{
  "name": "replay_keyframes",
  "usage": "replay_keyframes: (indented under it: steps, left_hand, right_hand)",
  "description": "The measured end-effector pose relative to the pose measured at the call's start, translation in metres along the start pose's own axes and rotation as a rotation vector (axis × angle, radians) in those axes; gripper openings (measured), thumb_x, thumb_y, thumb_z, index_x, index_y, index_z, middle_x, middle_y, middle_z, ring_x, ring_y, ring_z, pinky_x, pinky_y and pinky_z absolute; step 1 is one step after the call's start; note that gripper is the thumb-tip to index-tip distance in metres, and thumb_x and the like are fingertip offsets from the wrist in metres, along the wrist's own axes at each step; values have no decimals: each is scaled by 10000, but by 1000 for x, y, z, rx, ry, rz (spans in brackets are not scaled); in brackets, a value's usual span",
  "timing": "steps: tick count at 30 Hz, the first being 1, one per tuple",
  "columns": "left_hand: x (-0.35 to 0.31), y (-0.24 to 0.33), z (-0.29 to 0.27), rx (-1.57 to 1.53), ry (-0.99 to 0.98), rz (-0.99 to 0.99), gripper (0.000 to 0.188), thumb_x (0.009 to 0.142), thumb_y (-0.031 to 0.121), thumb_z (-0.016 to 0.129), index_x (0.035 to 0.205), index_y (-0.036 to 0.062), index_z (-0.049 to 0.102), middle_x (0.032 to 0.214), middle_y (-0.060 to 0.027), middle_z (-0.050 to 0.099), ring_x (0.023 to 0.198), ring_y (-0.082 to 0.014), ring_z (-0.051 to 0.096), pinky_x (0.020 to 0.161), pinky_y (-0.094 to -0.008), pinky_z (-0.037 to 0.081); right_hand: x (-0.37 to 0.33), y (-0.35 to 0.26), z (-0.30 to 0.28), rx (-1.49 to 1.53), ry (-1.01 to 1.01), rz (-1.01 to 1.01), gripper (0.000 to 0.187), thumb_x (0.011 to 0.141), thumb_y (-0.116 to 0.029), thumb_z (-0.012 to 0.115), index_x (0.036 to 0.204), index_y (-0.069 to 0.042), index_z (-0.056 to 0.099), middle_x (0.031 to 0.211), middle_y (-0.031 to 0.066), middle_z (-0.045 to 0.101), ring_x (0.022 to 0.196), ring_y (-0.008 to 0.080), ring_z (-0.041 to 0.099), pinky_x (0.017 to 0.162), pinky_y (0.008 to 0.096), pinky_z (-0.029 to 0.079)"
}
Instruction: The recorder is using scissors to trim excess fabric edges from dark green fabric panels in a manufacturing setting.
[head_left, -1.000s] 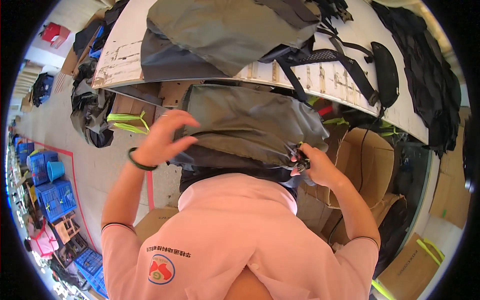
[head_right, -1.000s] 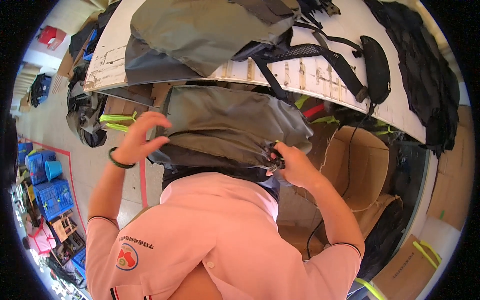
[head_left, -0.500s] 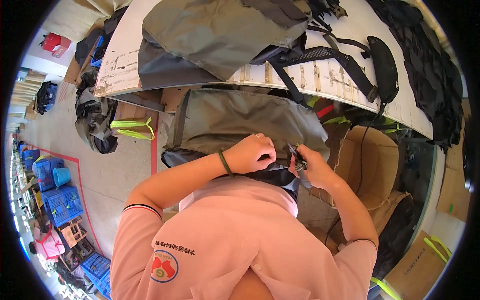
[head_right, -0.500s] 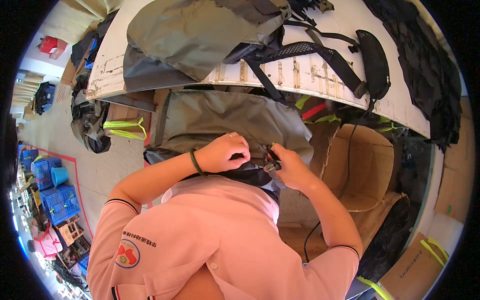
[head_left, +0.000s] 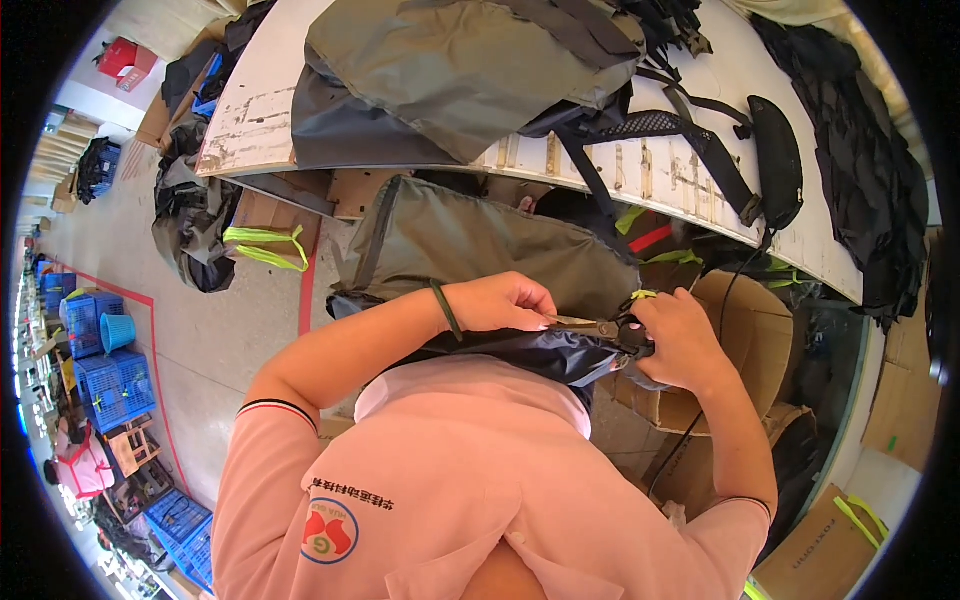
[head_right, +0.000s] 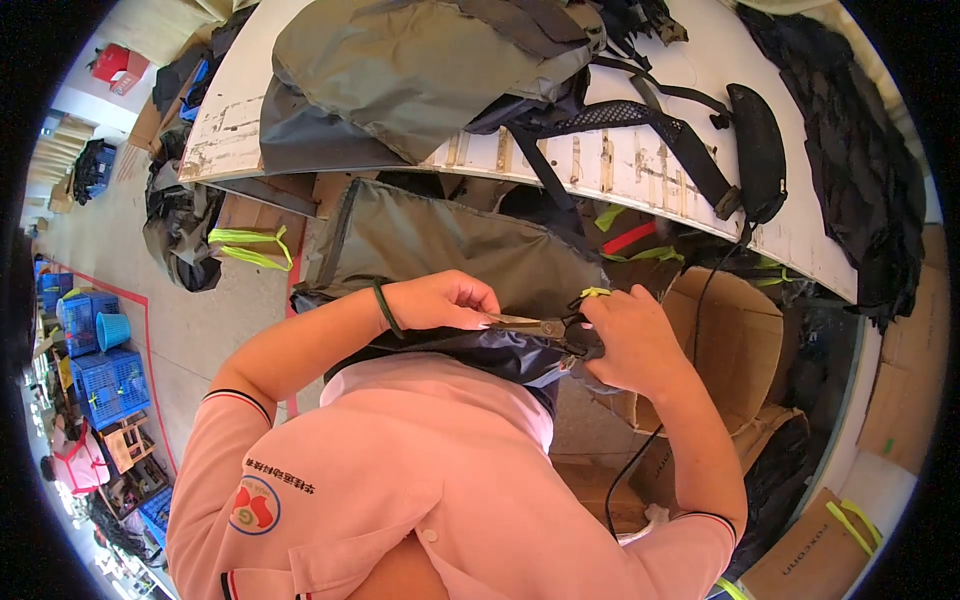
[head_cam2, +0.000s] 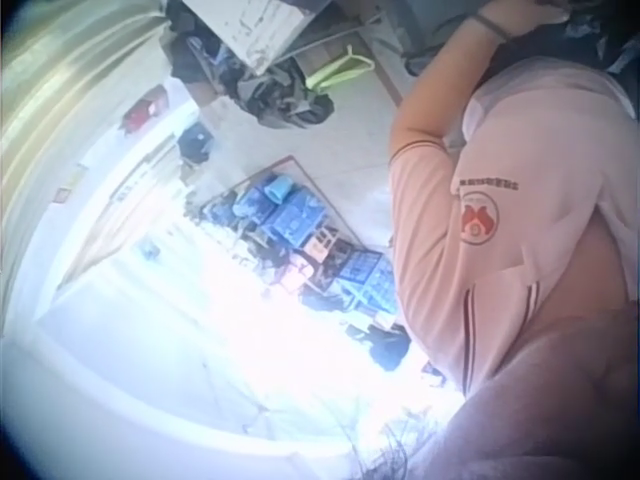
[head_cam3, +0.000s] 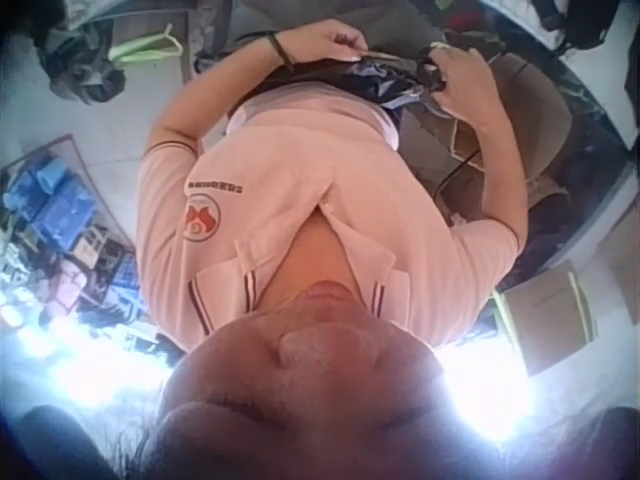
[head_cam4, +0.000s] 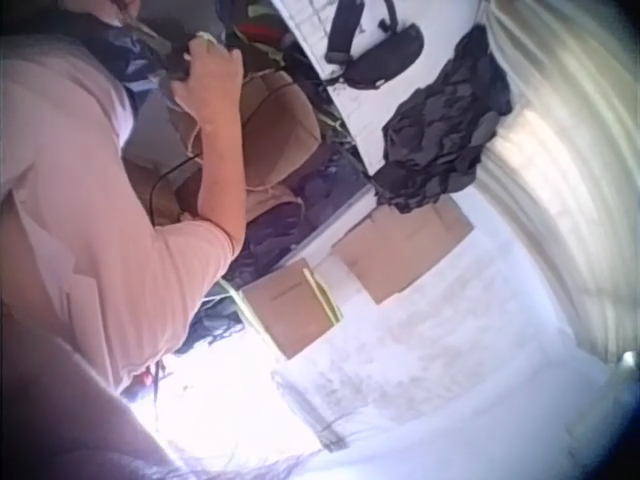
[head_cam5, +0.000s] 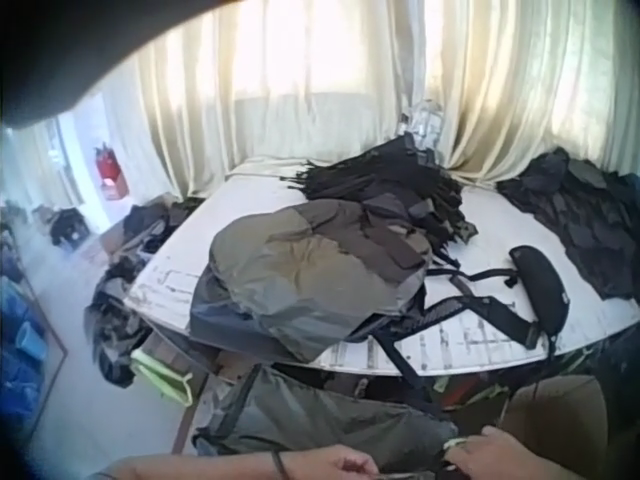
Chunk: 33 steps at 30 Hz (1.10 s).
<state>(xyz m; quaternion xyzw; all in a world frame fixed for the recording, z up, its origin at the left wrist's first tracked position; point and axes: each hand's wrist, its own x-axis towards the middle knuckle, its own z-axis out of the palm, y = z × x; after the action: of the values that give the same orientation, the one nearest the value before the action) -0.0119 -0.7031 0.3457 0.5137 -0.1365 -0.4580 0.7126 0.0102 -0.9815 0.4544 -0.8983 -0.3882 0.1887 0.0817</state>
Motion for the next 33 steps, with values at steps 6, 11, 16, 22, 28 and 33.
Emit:
replay_keyframes:
  steps: [6,11,16,22,28,33]
  left_hand:
    - [0,2,-1,1,-23,-12,135,877,118,622,960,12,633,863,24,606,793,-41,520,745,-207,426]
    - [0,1,-2,-9,-8,-28,143,878,124,627,967,12,640,875,22,613,809,-45,525,764,-212,427]
    - [-1,2,-1,-11,-15,-28,141,879,124,627,964,13,646,876,26,612,811,-48,524,771,-214,426]
    - [-2,1,1,-27,-30,-41,118,895,149,626,954,47,633,854,63,573,789,-23,489,737,-189,396]
    - [-1,0,0,-23,-14,-37,126,891,148,634,961,44,636,863,58,581,800,-26,499,751,-189,403]
    - [1,-2,-4,-14,-14,-50,154,887,155,642,987,37,640,879,54,592,812,-30,511,757,-192,409]
  right_hand:
    - [0,3,-5,-29,7,-34,422,491,-131,763,849,-81,544,769,89,585,792,276,559,733,360,387]
    - [1,5,-10,-72,1,-26,440,487,-143,785,849,-80,544,778,99,588,806,277,564,750,361,393]
    - [0,4,-13,-79,-43,-21,448,499,-192,815,847,-86,553,797,90,611,821,264,584,756,355,397]
    - [-2,5,-12,-81,-105,-1,423,519,-204,829,836,-99,567,771,73,636,798,257,609,765,346,406]
    - [-6,8,-11,-84,-104,-3,391,524,-203,831,794,-90,571,711,81,644,736,278,625,733,363,426]
    - [-8,16,-5,-76,-118,-6,382,533,-202,826,791,-82,571,711,91,649,738,287,634,742,372,437]
